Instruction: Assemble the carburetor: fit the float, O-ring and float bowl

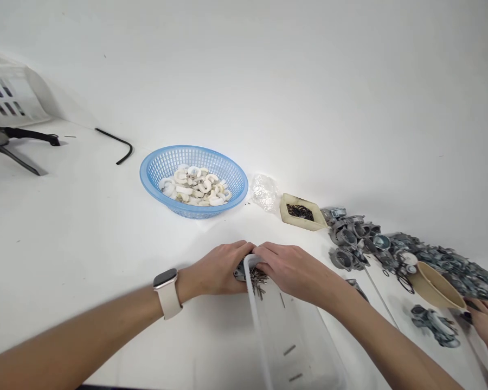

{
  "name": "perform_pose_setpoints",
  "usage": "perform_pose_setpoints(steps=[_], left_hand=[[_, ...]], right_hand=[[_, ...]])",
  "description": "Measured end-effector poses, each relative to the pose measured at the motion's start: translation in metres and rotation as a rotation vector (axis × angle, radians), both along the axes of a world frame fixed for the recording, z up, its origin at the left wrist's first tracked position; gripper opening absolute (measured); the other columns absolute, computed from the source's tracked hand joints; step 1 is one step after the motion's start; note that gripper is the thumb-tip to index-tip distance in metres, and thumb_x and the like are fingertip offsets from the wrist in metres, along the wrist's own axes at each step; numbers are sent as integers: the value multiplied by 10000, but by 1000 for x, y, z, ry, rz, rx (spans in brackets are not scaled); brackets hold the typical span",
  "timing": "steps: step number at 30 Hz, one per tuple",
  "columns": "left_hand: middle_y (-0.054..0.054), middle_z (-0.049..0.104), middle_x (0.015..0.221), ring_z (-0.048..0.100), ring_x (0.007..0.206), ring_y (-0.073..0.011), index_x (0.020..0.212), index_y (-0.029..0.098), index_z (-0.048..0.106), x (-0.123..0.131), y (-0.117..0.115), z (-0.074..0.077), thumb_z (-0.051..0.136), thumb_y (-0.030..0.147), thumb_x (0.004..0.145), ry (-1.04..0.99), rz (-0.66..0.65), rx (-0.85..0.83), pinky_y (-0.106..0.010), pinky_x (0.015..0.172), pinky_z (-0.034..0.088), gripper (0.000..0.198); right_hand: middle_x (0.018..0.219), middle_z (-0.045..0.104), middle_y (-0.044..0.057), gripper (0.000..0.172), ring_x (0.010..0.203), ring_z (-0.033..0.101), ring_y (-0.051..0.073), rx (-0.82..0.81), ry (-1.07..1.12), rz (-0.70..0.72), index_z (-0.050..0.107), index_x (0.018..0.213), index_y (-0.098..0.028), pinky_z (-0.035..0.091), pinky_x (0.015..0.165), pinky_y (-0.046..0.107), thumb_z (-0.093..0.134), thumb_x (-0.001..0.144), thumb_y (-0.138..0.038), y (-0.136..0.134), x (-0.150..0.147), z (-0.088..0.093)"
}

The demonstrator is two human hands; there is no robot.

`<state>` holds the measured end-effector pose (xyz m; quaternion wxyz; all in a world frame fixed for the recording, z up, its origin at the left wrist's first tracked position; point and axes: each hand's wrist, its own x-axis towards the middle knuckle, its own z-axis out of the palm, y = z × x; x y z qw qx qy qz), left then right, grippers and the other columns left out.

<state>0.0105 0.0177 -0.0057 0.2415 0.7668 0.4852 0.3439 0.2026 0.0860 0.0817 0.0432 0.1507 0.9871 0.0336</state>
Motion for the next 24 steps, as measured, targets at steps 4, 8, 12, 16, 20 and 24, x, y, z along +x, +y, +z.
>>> perform_pose_setpoints(steps=[4, 8, 12, 16, 20, 24], left_hand=[[-32, 657, 978, 658, 802, -230, 1091, 234, 550, 2, -1, 1, 701, 409, 816, 0, 16, -15, -329, 696, 498, 359], [-35, 655, 973, 656, 787, -228, 1073, 230, 546, 3, 0, -1, 707, 399, 804, 5, 26, -4, -324, 677, 494, 356], [-34, 651, 963, 652, 770, -223, 1065, 227, 541, 4, 0, -4, 704, 378, 796, 3, 37, 18, -323, 668, 491, 349], [-31, 650, 967, 650, 769, -222, 1073, 227, 538, 5, 0, -6, 702, 364, 791, 10, 48, 29, -327, 670, 490, 354], [-28, 647, 968, 647, 776, -218, 1069, 228, 537, 7, -1, -4, 696, 336, 791, 10, 56, 28, -325, 671, 491, 338], [-29, 645, 959, 644, 778, -213, 1047, 229, 535, 8, -1, -3, 676, 336, 818, -1, 54, 35, -324, 669, 495, 289]], right_hand=[[878, 627, 16, 109, 595, 516, 143, -33, -36, -16, 550, 1023, -185, 281, 510, 286, 467, 1050, -250, 0, 0, 0], [851, 621, 6, 112, 579, 499, 140, -55, -43, -35, 542, 989, -191, 261, 504, 282, 470, 1046, -256, 0, -2, 1], [845, 622, 10, 113, 572, 490, 141, -47, -60, -47, 547, 984, -183, 246, 494, 285, 467, 1039, -242, -2, -3, 2], [835, 623, 15, 132, 576, 491, 141, -40, -64, -52, 555, 972, -173, 247, 498, 288, 449, 1034, -221, -4, -3, 3], [837, 631, 18, 135, 583, 500, 142, -35, -52, -61, 560, 971, -166, 241, 500, 291, 446, 1029, -211, -3, -3, 0], [836, 640, 23, 137, 594, 518, 150, -33, -46, -56, 564, 971, -159, 248, 500, 299, 450, 1028, -209, -2, -1, -3]])
